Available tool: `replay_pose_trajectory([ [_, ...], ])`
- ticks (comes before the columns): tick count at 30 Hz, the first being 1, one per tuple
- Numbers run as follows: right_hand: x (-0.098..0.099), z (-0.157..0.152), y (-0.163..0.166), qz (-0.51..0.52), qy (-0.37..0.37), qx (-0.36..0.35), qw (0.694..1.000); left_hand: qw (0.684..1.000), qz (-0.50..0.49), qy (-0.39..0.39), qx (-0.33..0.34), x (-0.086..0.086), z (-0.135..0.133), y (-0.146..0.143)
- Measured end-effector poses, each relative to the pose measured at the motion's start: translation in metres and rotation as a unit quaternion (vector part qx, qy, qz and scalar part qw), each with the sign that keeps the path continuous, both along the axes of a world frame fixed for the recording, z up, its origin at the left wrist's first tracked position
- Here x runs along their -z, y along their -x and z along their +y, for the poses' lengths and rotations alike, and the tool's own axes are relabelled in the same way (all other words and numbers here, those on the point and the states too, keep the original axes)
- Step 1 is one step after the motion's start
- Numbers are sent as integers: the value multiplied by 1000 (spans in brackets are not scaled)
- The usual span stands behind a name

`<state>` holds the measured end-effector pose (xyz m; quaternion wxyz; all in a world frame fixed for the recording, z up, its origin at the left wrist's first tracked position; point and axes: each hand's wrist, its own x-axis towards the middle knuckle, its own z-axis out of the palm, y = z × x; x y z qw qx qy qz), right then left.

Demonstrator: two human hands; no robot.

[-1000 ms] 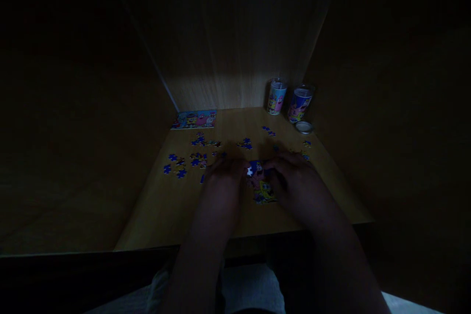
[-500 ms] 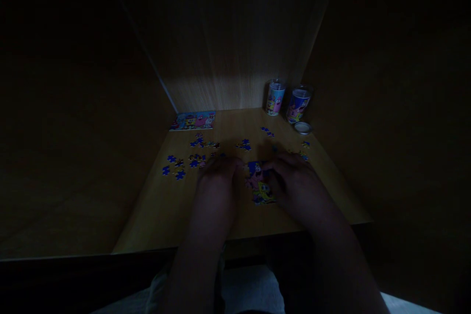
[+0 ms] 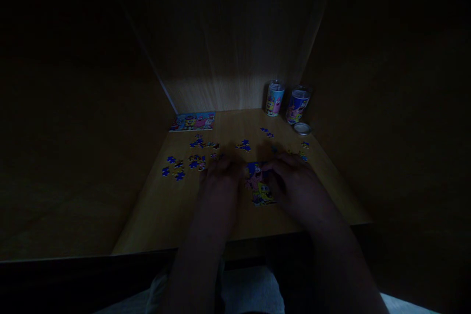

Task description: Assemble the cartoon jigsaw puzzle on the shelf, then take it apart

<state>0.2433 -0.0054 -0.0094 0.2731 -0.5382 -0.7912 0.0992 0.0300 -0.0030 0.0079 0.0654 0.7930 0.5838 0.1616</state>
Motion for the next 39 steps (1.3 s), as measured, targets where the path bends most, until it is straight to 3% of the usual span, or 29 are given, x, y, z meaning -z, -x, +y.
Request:
replay_pose_trajectory([
  [9,-1,0,0,1,-2,-2,1000,998,-64,14,-19,-4,1,0],
  [20,2,1,-1,6,-2,1,1000,990,-95,-99,19,6,1,10],
  [28,-1,0,0,4,0,-2,1000,990,-117,-78,21,0,-1,5],
  [39,-2,-1,1,1,-1,2,1000,992,-104,-52,55,5,2,6],
])
